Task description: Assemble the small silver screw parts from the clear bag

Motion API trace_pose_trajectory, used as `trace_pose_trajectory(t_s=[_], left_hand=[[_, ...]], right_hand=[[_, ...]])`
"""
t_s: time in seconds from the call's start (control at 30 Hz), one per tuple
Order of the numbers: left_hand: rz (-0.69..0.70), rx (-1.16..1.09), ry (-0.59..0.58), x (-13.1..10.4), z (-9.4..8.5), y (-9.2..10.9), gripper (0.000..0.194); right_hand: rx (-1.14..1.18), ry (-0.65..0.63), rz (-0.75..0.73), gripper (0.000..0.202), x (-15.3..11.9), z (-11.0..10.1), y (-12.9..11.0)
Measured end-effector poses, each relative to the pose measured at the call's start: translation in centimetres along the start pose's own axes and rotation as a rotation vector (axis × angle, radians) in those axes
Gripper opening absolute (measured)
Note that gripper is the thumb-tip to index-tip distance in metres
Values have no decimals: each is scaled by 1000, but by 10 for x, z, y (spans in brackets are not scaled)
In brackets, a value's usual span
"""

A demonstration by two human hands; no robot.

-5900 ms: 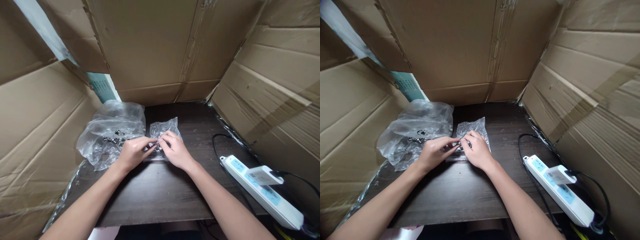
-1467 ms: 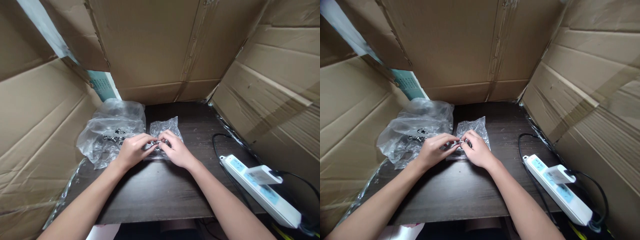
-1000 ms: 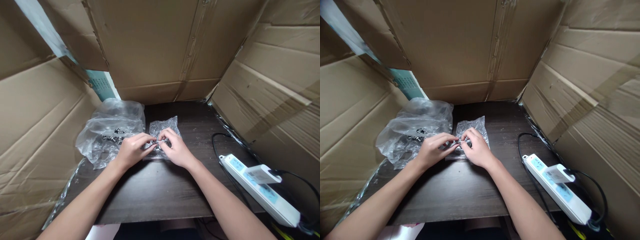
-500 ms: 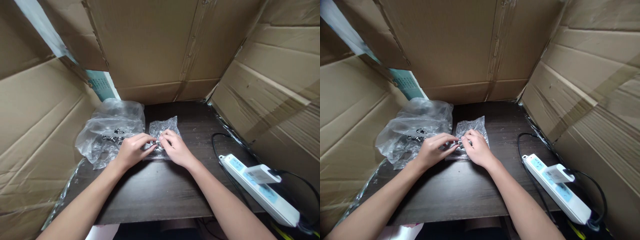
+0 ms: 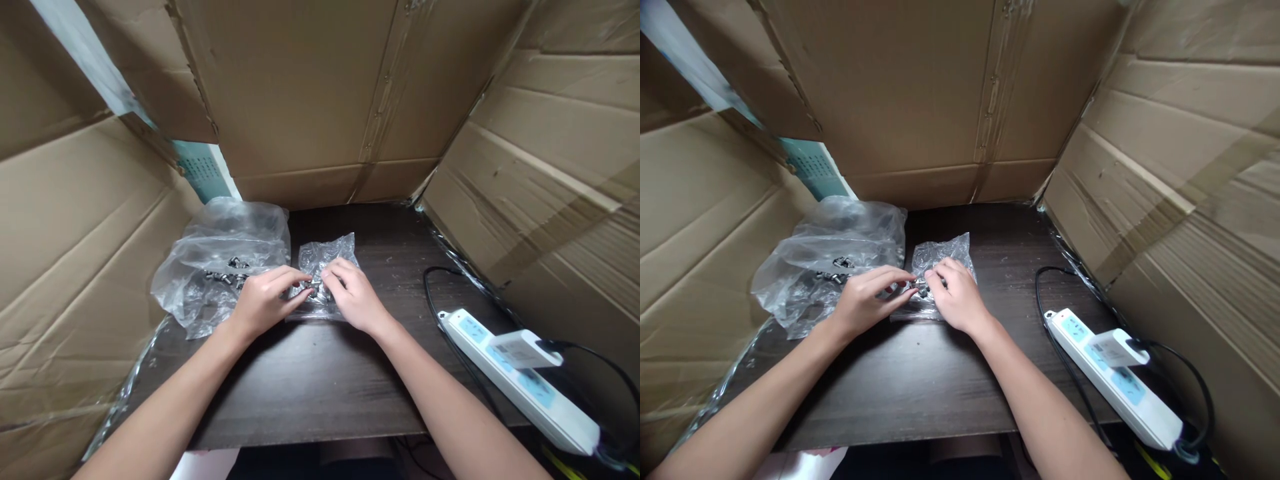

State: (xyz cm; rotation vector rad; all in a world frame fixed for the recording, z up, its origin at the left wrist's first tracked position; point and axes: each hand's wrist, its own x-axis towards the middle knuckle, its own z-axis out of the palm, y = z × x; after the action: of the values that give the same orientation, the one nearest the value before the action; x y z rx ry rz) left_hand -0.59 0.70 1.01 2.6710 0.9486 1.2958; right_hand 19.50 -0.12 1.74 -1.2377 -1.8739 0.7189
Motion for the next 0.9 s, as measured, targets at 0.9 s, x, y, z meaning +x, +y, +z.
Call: trace_pose_trajectory(t_s=[0.9], left_hand=[[14,7,-5,-1,1,-2,14]], right_hand=[[12,-19,29,19,-4,0,0]])
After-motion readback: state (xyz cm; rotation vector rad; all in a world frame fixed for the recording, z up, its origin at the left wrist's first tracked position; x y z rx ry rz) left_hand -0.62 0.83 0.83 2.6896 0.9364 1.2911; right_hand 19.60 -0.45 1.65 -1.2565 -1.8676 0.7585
